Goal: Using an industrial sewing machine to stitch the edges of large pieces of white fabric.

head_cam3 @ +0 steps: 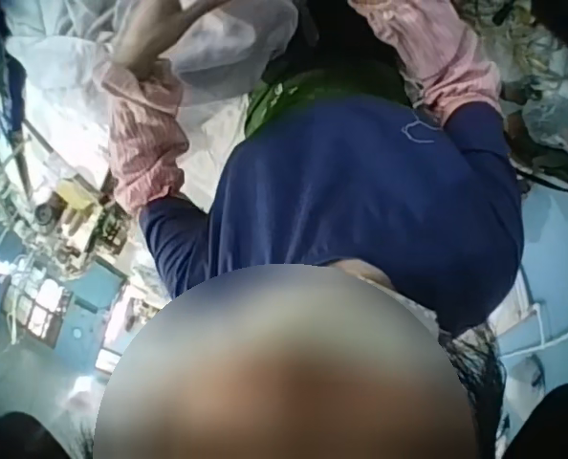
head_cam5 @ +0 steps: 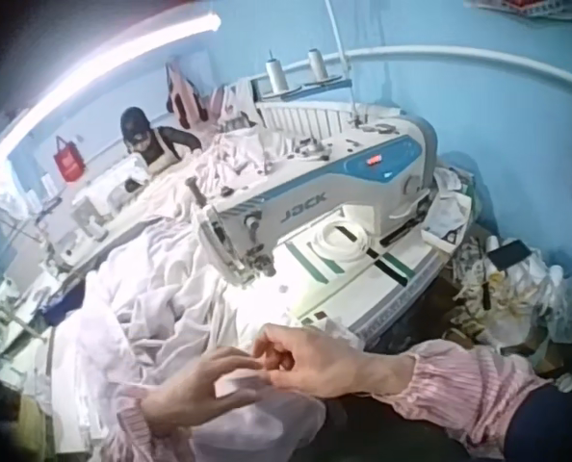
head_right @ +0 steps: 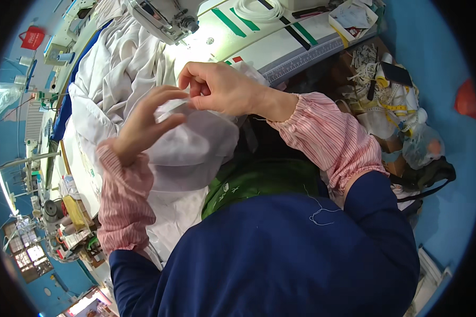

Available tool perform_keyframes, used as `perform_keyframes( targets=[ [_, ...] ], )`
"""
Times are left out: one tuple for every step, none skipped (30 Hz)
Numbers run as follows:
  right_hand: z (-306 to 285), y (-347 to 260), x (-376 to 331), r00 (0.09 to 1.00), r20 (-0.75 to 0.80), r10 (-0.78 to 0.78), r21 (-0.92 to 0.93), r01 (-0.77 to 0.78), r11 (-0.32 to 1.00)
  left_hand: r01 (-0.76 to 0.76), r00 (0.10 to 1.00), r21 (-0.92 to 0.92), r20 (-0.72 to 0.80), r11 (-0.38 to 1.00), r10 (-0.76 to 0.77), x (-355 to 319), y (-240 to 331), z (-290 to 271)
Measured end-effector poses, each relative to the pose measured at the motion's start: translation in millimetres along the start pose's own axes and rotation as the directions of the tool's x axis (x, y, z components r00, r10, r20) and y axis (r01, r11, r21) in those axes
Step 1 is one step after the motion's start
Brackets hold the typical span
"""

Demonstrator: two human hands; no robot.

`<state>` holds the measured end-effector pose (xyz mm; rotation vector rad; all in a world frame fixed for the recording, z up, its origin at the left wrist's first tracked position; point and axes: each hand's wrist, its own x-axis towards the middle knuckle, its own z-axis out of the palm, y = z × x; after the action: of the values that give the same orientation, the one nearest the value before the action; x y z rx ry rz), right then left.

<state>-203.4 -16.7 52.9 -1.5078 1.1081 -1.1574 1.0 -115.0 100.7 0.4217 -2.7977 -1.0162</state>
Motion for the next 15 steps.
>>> perform_keyframes(
  targets=[
    [0, -4, 0, 0.999, -0.012, -0.036, -0.016, 0.035, 0.999, -0.004, 1.0, 0.001, -0.006, 1.0, 0.004, 5, 2, 3],
    [0, -7, -1, 0.997, -0.024, -0.072, -0.032, 0.071, 0.997, 0.101, 0.994, -0.111, 0.051, 0.989, -0.096, 9, 5, 5],
    [1, -9, -3, 0.997, -0.024, -0.076, -0.036, 0.075, 0.997, 0.21, 0.975, -0.213, 0.119, 0.954, -0.188, 10, 8, 7],
    [1, -12, -5, 0.995, -0.043, -0.092, -0.035, 0.091, 0.995, 0.252, 0.966, -0.213, 0.114, 0.944, -0.232, 10, 14, 7],
    [2, -16, -8, 0.992, -0.061, -0.11, -0.033, 0.108, 0.994, 0.248, 0.967, -0.205, 0.113, 0.947, -0.228, 8, 17, 7],
    [4, -21, -10, 0.991, -0.065, -0.119, -0.034, 0.117, 0.993, 0.256, 0.965, -0.205, 0.104, 0.945, -0.239, 4, 19, 8],
    [5, -28, -12, 0.988, -0.065, -0.142, -0.069, 0.137, 0.988, 0.265, 0.964, -0.206, 0.092, 0.942, -0.251, -1, 22, 9],
    [7, -35, -15, 0.984, -0.065, -0.166, -0.103, 0.159, 0.982, 0.265, 0.964, -0.197, 0.085, 0.944, -0.253, -6, 26, 11],
    [11, -42, -18, 0.982, -0.061, -0.178, -0.103, 0.172, 0.98, 0.273, 0.962, -0.218, 0.052, 0.937, -0.268, -11, 30, 12],
    [14, -47, -21, 0.977, -0.069, -0.201, -0.135, 0.19, 0.972, 0.279, 0.959, -0.24, 0.017, 0.93, -0.284, -17, 35, 13],
    [16, -54, -24, 0.972, -0.076, -0.224, -0.168, 0.209, 0.963, 0.279, 0.958, -0.23, 0.006, 0.932, -0.285, -27, 41, 15],
    [15, -62, -29, 0.969, -0.071, -0.237, -0.17, 0.223, 0.96, 0.206, 0.955, -0.249, -0.158, 0.946, -0.25, -40, 48, 16],
    [13, -72, -33, 0.921, -0.07, -0.384, -0.245, 0.358, 0.901, 0.136, 0.922, -0.256, -0.321, 0.957, -0.216, -58, 55, 17],
    [5, -83, -41, 0.853, -0.068, -0.517, -0.329, 0.47, 0.819, 0.122, 0.872, -0.328, -0.415, 0.937, -0.259, -76, 67, 5],
    [-16, -89, -48, 0.772, -0.139, -0.621, -0.415, 0.524, 0.744, 0.097, 0.813, -0.398, -0.497, 0.912, -0.303, -101, 73, -16]
  ],
)
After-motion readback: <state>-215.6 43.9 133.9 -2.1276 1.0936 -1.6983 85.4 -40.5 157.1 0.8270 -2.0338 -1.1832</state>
